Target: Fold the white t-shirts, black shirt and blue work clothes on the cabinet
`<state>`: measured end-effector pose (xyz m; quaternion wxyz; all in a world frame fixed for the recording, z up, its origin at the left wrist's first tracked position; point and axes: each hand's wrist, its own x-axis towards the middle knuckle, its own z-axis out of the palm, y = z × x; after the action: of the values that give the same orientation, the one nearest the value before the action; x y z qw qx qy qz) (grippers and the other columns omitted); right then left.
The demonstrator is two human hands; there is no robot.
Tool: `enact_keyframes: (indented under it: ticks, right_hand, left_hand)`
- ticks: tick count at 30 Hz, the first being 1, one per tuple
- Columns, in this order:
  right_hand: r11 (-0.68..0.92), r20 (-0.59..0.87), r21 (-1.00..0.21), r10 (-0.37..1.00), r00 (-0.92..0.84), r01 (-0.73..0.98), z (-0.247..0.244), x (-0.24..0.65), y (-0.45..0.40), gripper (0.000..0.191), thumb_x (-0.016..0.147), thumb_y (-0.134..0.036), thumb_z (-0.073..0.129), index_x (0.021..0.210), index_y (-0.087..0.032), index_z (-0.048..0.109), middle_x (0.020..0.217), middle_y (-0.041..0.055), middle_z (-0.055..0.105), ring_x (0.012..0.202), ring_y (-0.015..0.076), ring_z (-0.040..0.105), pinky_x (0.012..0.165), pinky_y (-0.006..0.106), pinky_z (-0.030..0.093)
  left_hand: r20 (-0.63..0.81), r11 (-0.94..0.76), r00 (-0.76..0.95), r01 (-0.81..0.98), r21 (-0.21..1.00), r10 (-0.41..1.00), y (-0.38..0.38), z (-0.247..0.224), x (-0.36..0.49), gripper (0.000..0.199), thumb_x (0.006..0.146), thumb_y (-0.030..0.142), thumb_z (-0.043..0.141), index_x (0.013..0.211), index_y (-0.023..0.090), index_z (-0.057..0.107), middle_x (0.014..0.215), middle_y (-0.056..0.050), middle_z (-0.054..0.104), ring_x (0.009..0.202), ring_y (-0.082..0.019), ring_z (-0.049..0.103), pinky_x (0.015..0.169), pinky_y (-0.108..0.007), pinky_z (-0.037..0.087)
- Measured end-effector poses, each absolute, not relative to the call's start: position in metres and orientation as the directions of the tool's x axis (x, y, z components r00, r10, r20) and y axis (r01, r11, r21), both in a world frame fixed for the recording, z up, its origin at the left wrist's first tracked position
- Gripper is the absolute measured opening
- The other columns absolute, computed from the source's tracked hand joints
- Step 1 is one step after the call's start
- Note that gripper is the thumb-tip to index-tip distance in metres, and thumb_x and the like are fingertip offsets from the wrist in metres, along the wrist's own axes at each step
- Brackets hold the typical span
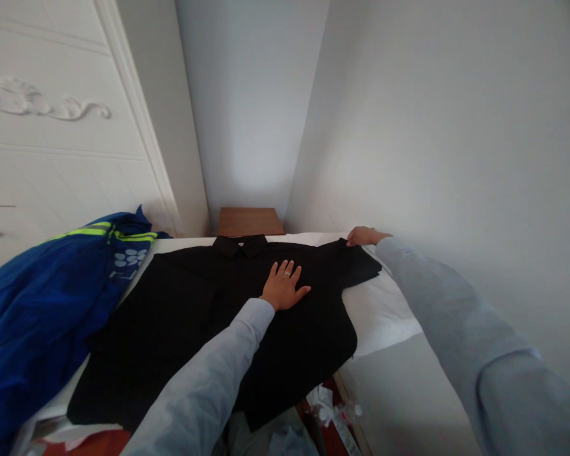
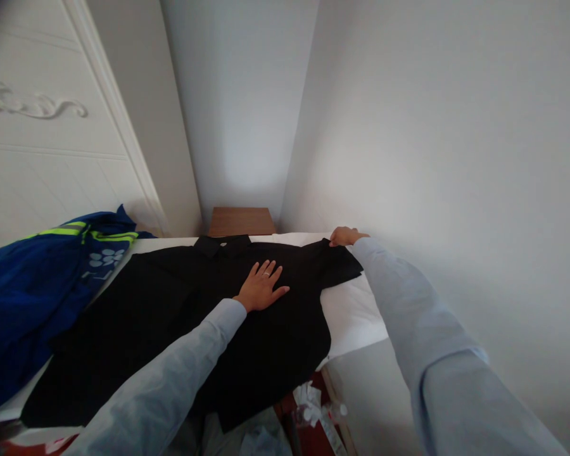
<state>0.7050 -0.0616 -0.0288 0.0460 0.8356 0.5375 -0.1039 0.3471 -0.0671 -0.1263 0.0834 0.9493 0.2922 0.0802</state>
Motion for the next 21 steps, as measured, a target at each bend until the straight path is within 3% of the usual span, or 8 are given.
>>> enact_keyframes:
  ticks: [2,6,13,16,21]
  right_hand:
    - [-0.395,-0.21,0.025,0.896,0.391,0.918,-0.027,0.703,-0.061,0.005,0.082,-0.026,0.075,0.078,-0.023,0.077,0.099,0.0106,0.076,0.112,0.0352,0.064,0.104,0.055,0.039]
    - [-0.365,-0.159,0.108,0.912,0.378,0.925,-0.028,0.695,-0.065,0.016,0.09,-0.021,0.062,0.094,-0.024,0.077,0.112,0.0118,0.075,0.12,0.0322,0.061,0.112,0.053,0.032]
    - [-0.465,-0.107,0.093,0.874,0.473,0.88,-0.036,0.698,-0.076,0.032,0.096,-0.023,0.05,0.123,-0.02,0.067,0.131,0.0182,0.066,0.123,0.0315,0.061,0.1,0.041,0.046]
    - [-0.561,-0.154,0.048,0.813,0.561,0.826,-0.039,0.708,-0.079,0.031,0.094,-0.026,0.057,0.12,-0.014,0.069,0.123,0.0214,0.069,0.118,0.032,0.065,0.093,0.036,0.05]
    - [-0.753,-0.272,-0.022,0.638,0.721,0.658,-0.046,0.72,-0.096,0.044,0.096,-0.047,0.056,0.108,-0.007,0.071,0.085,0.0186,0.073,0.08,0.0308,0.073,0.065,0.037,0.056]
  left_hand:
    - [0.112,-0.817,0.816,0.539,0.208,0.567,-0.067,-0.127,0.347,0.079,0.099,0.067,0.027,0.156,0.014,0.038,0.163,-0.017,0.033,0.154,-0.033,0.023,0.125,-0.054,0.013]
    - [0.115,-0.819,0.819,0.531,0.217,0.562,-0.069,-0.124,0.347,0.08,0.099,0.067,0.027,0.156,0.013,0.038,0.163,-0.018,0.032,0.154,-0.034,0.023,0.125,-0.055,0.013]
    - [0.126,-0.818,0.818,0.526,0.231,0.562,-0.073,-0.117,0.348,0.079,0.099,0.067,0.028,0.156,0.013,0.039,0.163,-0.018,0.034,0.153,-0.034,0.023,0.125,-0.055,0.014]
    - [0.133,-0.818,0.815,0.528,0.229,0.563,-0.073,-0.118,0.349,0.079,0.099,0.067,0.028,0.156,0.013,0.039,0.163,-0.018,0.034,0.153,-0.034,0.023,0.125,-0.055,0.014]
    - [0.138,-0.814,0.811,0.531,0.236,0.569,-0.071,-0.121,0.35,0.079,0.098,0.067,0.029,0.155,0.014,0.04,0.162,-0.017,0.035,0.153,-0.033,0.024,0.125,-0.055,0.015]
